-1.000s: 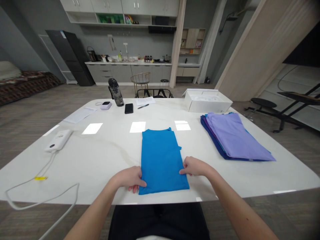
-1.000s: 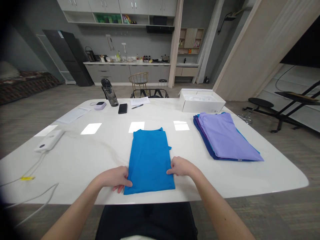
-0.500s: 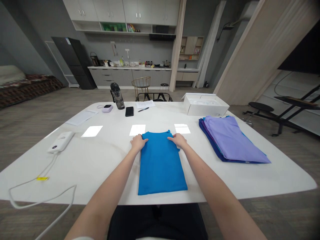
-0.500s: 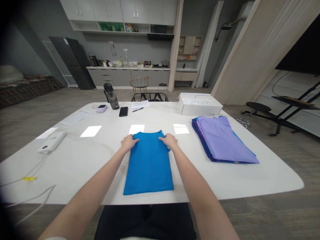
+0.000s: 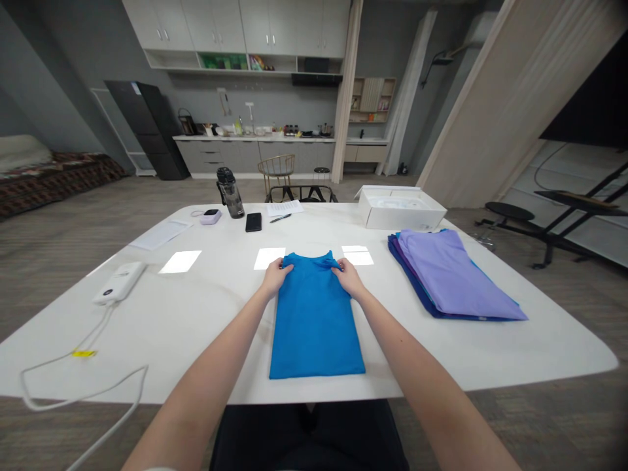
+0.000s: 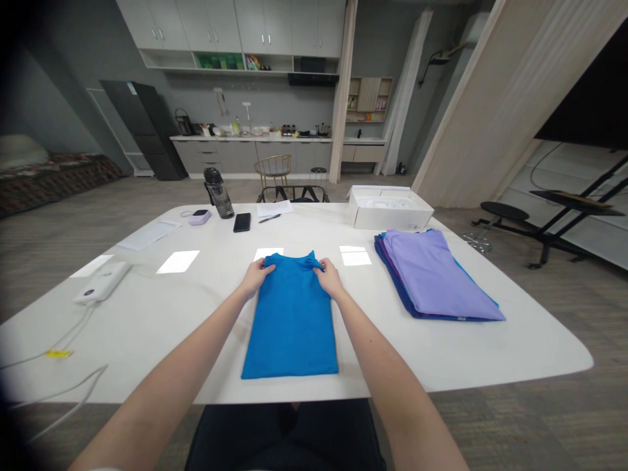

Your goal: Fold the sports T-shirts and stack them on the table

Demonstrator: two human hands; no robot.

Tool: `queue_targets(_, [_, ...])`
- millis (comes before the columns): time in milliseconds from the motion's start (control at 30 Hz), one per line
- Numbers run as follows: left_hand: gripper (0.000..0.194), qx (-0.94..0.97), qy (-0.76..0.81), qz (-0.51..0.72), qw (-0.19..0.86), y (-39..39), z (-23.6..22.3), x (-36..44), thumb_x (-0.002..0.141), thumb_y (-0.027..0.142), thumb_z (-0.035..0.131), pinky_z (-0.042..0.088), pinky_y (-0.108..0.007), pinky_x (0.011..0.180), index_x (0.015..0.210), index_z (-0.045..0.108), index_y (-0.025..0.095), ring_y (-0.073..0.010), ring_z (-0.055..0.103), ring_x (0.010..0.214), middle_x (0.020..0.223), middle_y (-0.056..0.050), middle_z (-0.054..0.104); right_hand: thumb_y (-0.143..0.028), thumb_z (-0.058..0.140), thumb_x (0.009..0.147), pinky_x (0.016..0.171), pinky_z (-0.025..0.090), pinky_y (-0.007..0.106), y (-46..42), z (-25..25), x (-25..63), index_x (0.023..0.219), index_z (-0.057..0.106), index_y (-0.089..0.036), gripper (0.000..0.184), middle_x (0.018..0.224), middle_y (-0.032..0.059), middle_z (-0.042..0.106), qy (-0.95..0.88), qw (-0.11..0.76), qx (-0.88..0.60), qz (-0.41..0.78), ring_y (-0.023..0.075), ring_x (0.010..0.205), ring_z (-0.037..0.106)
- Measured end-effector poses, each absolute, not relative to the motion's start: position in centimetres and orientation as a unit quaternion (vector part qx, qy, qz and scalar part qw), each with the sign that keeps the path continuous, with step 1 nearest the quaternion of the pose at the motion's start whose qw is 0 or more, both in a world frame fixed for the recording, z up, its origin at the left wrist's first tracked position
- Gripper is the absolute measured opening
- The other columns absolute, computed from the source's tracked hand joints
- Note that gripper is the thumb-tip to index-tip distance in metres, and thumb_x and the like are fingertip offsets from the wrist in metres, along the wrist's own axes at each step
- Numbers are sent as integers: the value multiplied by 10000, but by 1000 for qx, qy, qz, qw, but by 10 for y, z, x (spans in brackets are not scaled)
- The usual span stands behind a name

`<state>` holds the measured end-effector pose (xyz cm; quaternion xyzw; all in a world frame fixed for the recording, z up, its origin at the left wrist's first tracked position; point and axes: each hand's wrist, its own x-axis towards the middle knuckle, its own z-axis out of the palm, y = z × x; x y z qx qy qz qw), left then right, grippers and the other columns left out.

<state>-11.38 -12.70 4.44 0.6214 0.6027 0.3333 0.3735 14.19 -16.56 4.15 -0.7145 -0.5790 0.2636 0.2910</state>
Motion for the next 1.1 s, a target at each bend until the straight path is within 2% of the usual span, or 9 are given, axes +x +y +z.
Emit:
queue_targets(100, [440,611,484,433,454,-135,55,-111,777,531,664,519,-320,834,1044,641,182,-217,667,945,1054,-79,731,-412,473,905,789,466,289,-179,53,148,1055,495,-225,240,1013,47,675,-581,381,-649,311,214,948,608])
queue_targets(233, [476,624,440,457,457,-148,81,-101,775,570,667,513,-299,842,1062,622,194,-206,647,967,1070,-60,712,-521,460,907,801,479,297,-205,72,164,1073,448,-244,323,1040,57,665,-565,452,-608,326,225,964,608])
queue_targets(300, [441,643,425,461,440,-157,96,-92,807,556,645,501,-284,834,1070,609,204,-194,630,954,1058,-45,696,-538,430,927,821,484,305,-224,80,175,1121,435,-249,348,1087,70,661,-560,473,-601,319,229,982,609])
queue_targets(467, [291,713,365,433,414,-184,125,-50,897,469,586,444,-246,717,1048,565,221,-138,529,757,912,2,612,-536,390,964,876,493,329,-277,91,206,1186,449,-243,372,1160,111,647,-531,521,-609,277,249,1050,601])
queue_targets(633, [228,752,257,391,465,-208,141,9,926,433,587,449,-262,808,995,564,217,-168,540,879,949,-11,585,-539,496,940,889,505,355,-323,96,252,1142,506,-250,353,1110,91,659,-467,611,-602,214,250,1019,615])
queue_targets(767, [228,744,193,397,501,-220,152,58,940,445,597,459,-271,836,991,573,224,-173,552,894,958,-14,597,-517,563,936,917,509,381,-348,112,298,1081,563,-255,300,1058,70,673,-435,657,-600,139,249,1025,624])
queue_targets(967, [257,711,109,458,522,-234,190,127,940,468,626,483,-301,905,1055,597,240,-188,593,968,1009,-14,641,-502,675,888,827,545,378,-364,177,373,1008,614,-257,280,935,37,685,-446,683,-578,33,227,893,663])
queue_targets(1100, [275,650,80,514,554,-200,214,203,941,456,634,467,-346,1002,1114,591,247,-206,608,1087,1090,-9,654,-503,698,866,803,557,394,-322,228,443,1040,642,-254,309,930,45,708,-487,656,-577,-9,233,872,679])
